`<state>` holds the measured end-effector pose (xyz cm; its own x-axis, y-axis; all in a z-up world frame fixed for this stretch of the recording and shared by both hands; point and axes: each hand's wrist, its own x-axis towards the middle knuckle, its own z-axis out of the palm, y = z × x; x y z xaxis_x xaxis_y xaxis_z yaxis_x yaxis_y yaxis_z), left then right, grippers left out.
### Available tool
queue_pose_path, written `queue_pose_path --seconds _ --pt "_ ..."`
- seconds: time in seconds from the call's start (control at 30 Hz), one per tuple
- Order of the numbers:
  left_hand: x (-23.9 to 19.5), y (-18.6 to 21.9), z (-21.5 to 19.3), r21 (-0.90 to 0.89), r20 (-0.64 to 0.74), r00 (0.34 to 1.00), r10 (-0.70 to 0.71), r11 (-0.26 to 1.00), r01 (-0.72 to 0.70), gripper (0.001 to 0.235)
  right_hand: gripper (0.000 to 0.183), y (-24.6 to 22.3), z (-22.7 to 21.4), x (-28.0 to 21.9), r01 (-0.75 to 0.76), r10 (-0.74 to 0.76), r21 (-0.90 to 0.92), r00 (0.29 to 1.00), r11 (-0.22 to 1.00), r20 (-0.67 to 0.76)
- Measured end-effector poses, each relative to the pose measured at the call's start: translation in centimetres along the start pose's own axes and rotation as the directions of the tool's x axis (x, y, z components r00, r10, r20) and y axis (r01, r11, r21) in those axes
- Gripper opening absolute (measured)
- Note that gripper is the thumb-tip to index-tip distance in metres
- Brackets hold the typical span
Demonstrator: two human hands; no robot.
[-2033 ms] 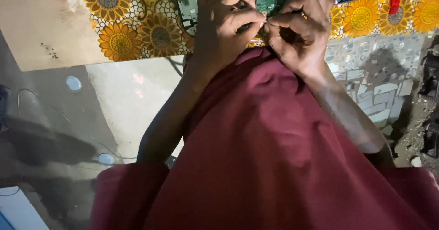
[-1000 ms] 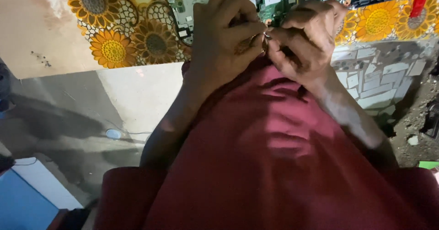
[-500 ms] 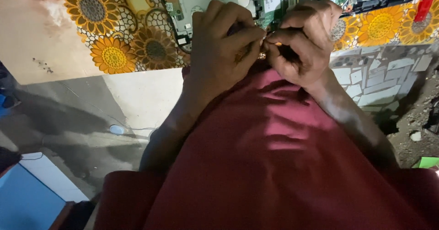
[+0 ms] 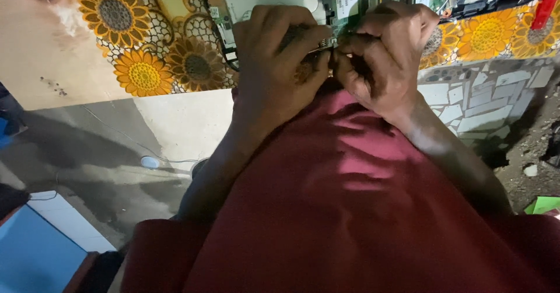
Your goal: The person works on the internal components of a disassembled laptop, specifically focusing on the motherboard area. They use their hands to carefully manipulate and connect small wires and ribbon cables to the circuit board.
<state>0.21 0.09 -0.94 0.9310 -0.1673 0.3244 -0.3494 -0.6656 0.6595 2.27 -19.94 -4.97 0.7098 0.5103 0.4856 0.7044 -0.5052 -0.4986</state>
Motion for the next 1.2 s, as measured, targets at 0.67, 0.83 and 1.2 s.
queue_pose_path --seconds 0.67,0.83,1.2 --pt "-0.1 -0.3 0.1 -0.030 0.012 1.000 -0.009 0.999 0.010 0.024 0.005 -0.4 -0.2 1.1 0.072 -0.072 -0.011 0.997 0.997 -0.019" --pt "0.0 -0.4 0.2 -0.026 0.000 1.000 0.015 1.000 -0.015 0.021 0.005 0.1 0.3 0.7 0.058 -0.058 0.012 0.998 0.998 -0.037" --pt "0.7 -0.2 -0.3 -0.060 0.012 0.999 0.045 0.997 -0.045 0.015 0.025 0.0 0.7 1.2 0.037 -0.010 0.261 0.995 0.965 -0.103"
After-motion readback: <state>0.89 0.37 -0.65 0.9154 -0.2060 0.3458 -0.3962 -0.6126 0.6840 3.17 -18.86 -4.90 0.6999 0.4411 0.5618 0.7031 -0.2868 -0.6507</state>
